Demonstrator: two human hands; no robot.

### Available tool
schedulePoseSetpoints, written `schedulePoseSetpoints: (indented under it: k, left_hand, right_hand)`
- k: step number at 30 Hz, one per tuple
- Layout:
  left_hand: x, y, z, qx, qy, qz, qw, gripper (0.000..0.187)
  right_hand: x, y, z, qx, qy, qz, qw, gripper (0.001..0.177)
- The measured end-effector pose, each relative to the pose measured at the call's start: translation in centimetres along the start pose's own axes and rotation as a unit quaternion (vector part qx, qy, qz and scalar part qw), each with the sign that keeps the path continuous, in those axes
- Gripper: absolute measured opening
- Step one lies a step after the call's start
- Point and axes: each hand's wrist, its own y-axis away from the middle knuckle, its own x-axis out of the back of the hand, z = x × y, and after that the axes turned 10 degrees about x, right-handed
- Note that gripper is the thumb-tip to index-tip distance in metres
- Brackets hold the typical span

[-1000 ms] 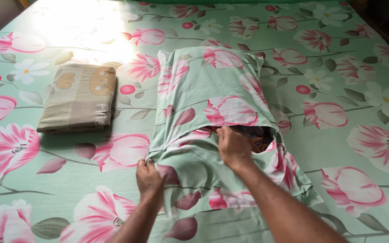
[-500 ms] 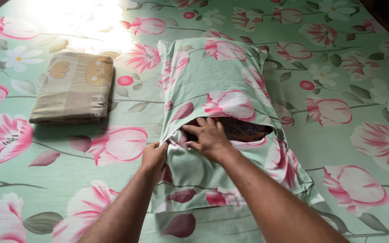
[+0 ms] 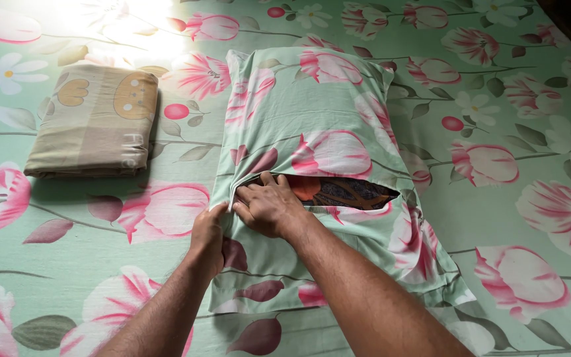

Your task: Replacing the case on a pillow and smoothing it out on a bed.

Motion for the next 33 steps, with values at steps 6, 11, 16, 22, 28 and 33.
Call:
schedulePoseSetpoints:
  k: [6, 11, 16, 22, 28, 33]
  left_hand:
    - [0.6, -1.7, -0.8, -0.101, 0.001, -0.008, 0.995, 0.023]
    - [0.9, -0.7, -0.4, -0.148, -0.096, 0.067, 0.982, 0.029]
    - [1.6, 0.7, -0.1, -0.154, -0.2, 0.153, 0.955, 0.029]
    - [3.0, 0.0, 0.1, -0.137, -0.315, 0.214, 0.914, 0.03]
    - [4.7, -0.3, -0.5, -0.158, -0.32, 0.156, 0.921, 0.031]
    - [6.3, 0.3, 0.3, -0.124, -0.424, 0.077, 0.894, 0.031]
  right_hand:
    - [0.0, -1.9, 0.1, -0.015, 0.087, -0.092, 0.992, 0.078]
    - [1.3, -1.0, -0.3, -0.018, 0.124, -0.122, 0.985, 0.092]
    - [2.3, 0.4, -0.2, -0.044, 0.15, -0.105, 0.982, 0.099]
    - [2.8, 2.0, 1.3, -0.103, 0.104, -0.128, 0.981, 0.1]
    - [0.2, 4.8, 1.9, 0.02, 0.021, 0.123, 0.992, 0.079]
    - [0.2, 8.9, 4.2, 0.0, 0.058, 0.264, 0.963, 0.052]
